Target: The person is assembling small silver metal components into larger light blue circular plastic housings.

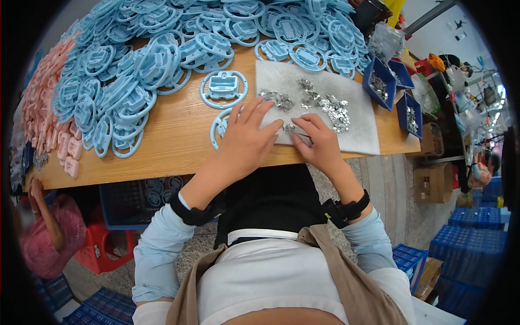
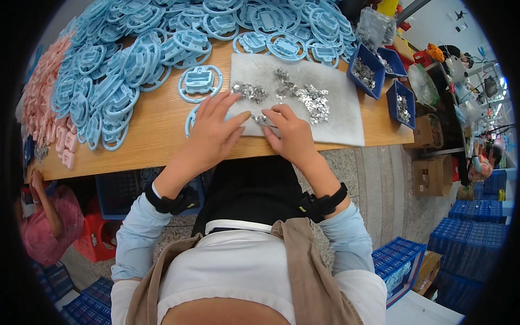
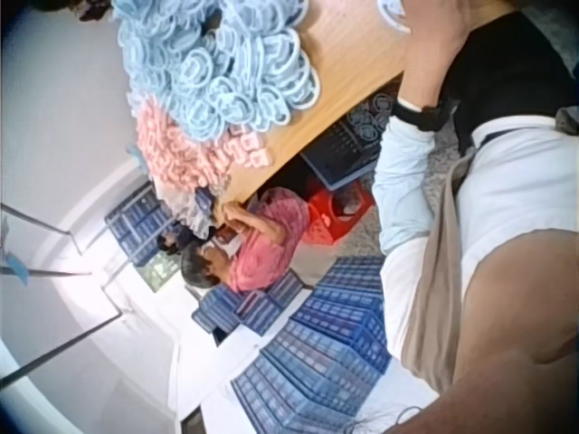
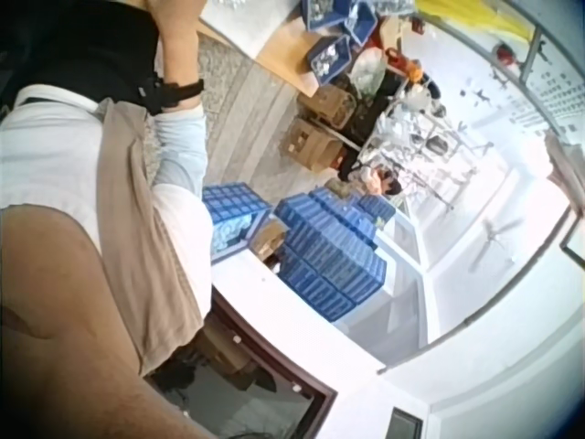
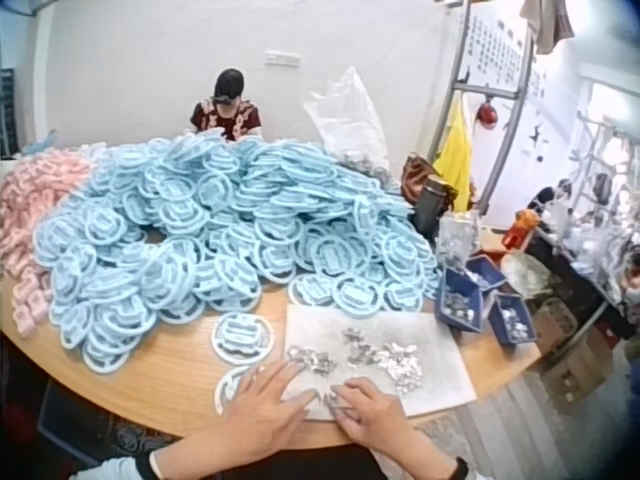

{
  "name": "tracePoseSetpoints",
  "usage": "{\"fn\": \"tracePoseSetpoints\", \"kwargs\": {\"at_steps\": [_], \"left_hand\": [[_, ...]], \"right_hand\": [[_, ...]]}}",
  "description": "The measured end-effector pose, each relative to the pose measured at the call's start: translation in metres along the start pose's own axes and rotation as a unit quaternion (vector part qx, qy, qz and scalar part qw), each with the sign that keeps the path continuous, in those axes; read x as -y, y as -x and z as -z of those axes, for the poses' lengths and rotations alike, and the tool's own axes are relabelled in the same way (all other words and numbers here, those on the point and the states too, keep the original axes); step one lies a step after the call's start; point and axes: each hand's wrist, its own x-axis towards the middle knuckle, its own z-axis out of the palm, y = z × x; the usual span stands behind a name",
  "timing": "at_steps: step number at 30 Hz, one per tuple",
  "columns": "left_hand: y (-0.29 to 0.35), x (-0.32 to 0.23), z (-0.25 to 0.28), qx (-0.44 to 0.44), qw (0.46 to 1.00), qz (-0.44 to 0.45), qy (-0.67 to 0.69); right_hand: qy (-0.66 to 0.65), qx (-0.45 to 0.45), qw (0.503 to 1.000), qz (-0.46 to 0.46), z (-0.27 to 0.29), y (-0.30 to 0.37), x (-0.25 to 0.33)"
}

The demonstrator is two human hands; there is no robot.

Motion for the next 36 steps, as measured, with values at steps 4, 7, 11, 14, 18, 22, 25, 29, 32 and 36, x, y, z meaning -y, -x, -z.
{"fn": "tracePoseSetpoints", "kwargs": {"at_steps": [4,7,11,14,18,22,25,29,32,36], "left_hand": [[-0.007,0.0,-0.014,0.069,0.997,-0.03,-0.032],[-0.005,0.002,-0.019,0.095,0.993,-0.035,-0.056],[0.0,0.002,-0.019,0.105,0.992,-0.041,-0.058],[0.002,0.002,-0.02,0.102,0.993,-0.033,-0.049],[0.004,-0.001,-0.022,0.087,0.995,-0.018,-0.04],[0.004,-0.002,-0.022,0.08,0.996,-0.016,-0.037],[0.004,-0.001,-0.023,0.075,0.996,-0.02,-0.039],[0.004,-0.002,-0.024,0.066,0.997,0.001,-0.033],[0.0,0.004,-0.027,0.043,0.998,0.03,-0.022],[-0.015,0.012,-0.021,0.021,0.997,0.069,0.015]], "right_hand": [[-0.001,0.026,0.999,0.026,-0.003,0.002,-0.009],[0.031,0.03,0.998,0.046,-0.002,0.003,-0.01],[0.087,0.024,0.995,0.047,0.011,0.01,-0.021],[0.044,0.005,0.999,0.022,0.011,0.013,-0.024],[-0.055,0.04,0.991,-0.111,0.012,-0.002,0.004],[-0.087,0.038,0.99,-0.105,0.0,-0.003,0.009],[-0.101,0.023,0.993,-0.053,-0.01,-0.002,0.002],[-0.07,0.015,0.997,0.01,-0.012,-0.004,-0.002],[-0.103,0.043,0.993,-0.047,-0.01,-0.012,-0.005],[-0.163,0.051,0.977,-0.129,-0.009,-0.017,-0.011]]}}
